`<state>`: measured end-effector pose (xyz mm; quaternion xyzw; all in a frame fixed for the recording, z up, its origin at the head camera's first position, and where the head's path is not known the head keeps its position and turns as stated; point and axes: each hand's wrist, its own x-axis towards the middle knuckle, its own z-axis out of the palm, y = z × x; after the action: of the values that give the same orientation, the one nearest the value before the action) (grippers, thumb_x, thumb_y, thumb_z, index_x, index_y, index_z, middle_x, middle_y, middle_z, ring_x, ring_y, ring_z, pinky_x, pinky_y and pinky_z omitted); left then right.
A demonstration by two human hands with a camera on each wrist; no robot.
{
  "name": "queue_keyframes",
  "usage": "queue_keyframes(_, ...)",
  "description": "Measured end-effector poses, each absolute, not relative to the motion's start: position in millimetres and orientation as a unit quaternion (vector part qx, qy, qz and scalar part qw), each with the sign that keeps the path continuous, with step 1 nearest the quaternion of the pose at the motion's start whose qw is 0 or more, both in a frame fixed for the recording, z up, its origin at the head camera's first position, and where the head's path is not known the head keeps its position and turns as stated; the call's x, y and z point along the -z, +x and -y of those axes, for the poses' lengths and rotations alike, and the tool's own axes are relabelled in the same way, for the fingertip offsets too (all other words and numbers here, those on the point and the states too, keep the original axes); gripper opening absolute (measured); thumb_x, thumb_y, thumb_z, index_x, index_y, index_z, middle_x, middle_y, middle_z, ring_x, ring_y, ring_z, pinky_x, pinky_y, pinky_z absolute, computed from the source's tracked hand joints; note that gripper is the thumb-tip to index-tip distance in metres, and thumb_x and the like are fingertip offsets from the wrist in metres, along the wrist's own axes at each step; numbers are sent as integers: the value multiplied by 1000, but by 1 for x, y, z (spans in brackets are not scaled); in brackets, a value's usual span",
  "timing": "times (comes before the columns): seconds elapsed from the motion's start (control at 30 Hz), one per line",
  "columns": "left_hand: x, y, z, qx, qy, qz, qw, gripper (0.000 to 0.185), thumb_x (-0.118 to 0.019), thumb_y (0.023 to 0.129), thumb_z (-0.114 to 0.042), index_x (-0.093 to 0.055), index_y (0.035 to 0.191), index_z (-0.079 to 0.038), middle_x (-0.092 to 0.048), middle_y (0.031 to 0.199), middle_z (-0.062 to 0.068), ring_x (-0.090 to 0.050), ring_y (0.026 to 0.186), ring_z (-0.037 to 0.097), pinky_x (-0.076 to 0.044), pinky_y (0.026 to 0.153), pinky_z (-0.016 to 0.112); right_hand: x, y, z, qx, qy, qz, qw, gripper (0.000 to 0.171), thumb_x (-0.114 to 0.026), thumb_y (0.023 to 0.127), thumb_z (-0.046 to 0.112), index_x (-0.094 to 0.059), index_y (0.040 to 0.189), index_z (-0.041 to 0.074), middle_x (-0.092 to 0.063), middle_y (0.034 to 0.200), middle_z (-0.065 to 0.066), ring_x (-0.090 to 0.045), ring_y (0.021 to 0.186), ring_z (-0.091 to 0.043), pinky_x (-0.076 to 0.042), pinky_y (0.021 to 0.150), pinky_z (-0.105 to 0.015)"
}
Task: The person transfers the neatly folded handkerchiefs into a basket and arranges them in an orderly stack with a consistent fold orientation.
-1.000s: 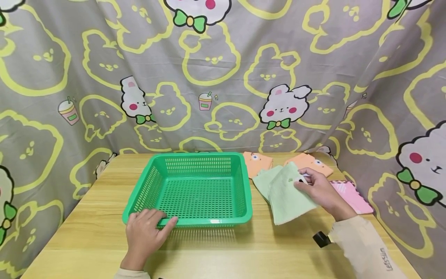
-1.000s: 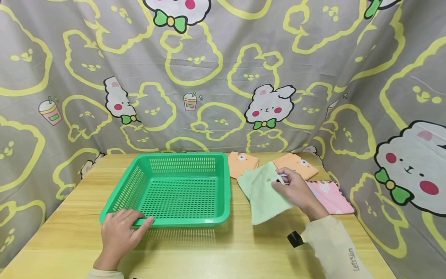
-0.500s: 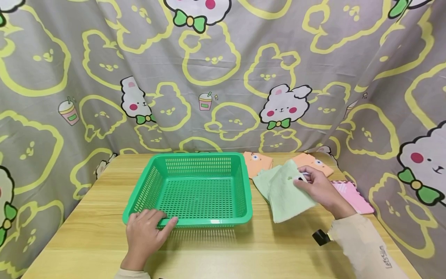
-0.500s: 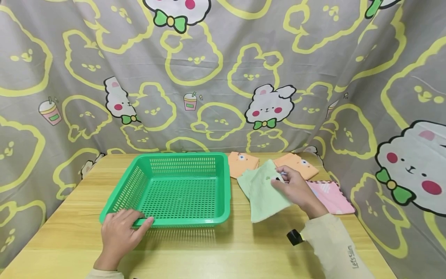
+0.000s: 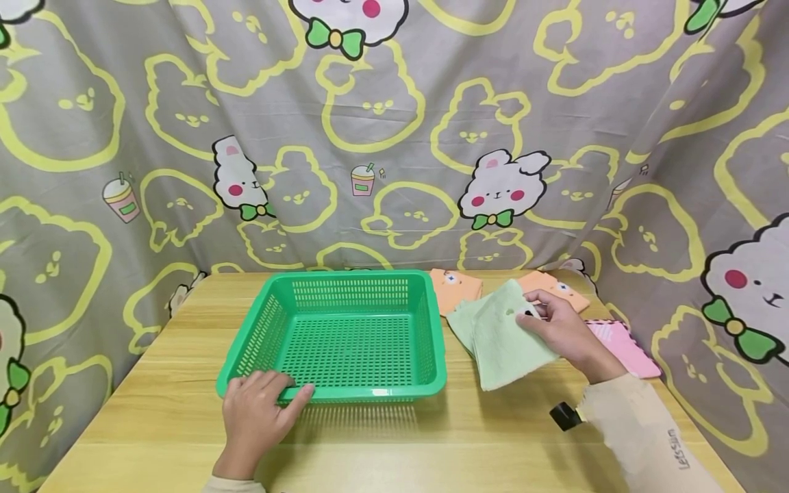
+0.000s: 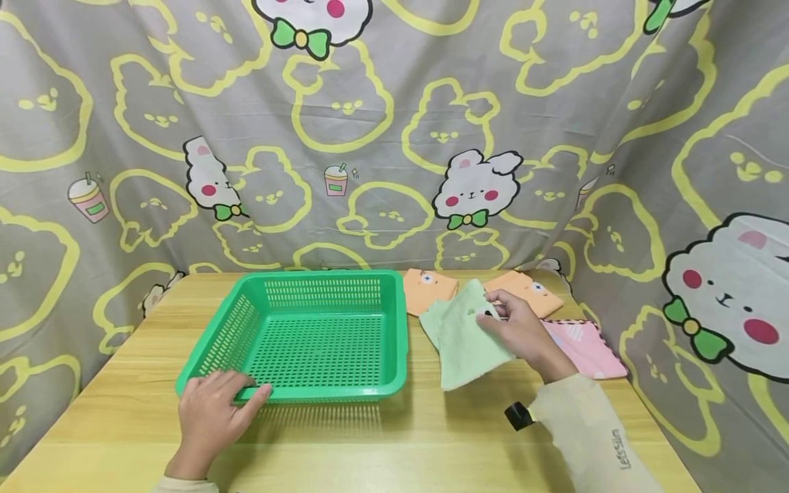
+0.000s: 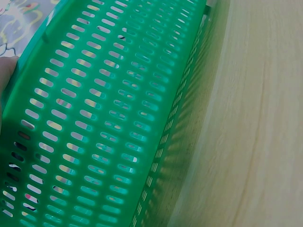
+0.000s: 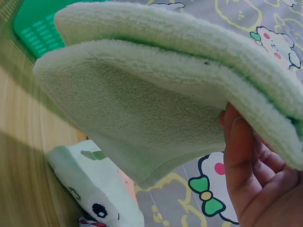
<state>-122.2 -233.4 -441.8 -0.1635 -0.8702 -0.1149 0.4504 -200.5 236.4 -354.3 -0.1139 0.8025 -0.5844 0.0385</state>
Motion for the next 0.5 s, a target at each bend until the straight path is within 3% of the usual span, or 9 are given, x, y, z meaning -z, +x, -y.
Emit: queue_keyframes(0.5,441,-121,233,111,-162,873,447,67,-38,93,-68,-67,67,-14,-67,68,0,-60,61,24,-29,56,39,349,-203,-233,582,-110,-805,45,33,-58,97,8,-44,123,-6,-67,87,-12,-69,67,-23,-56,57,-40)
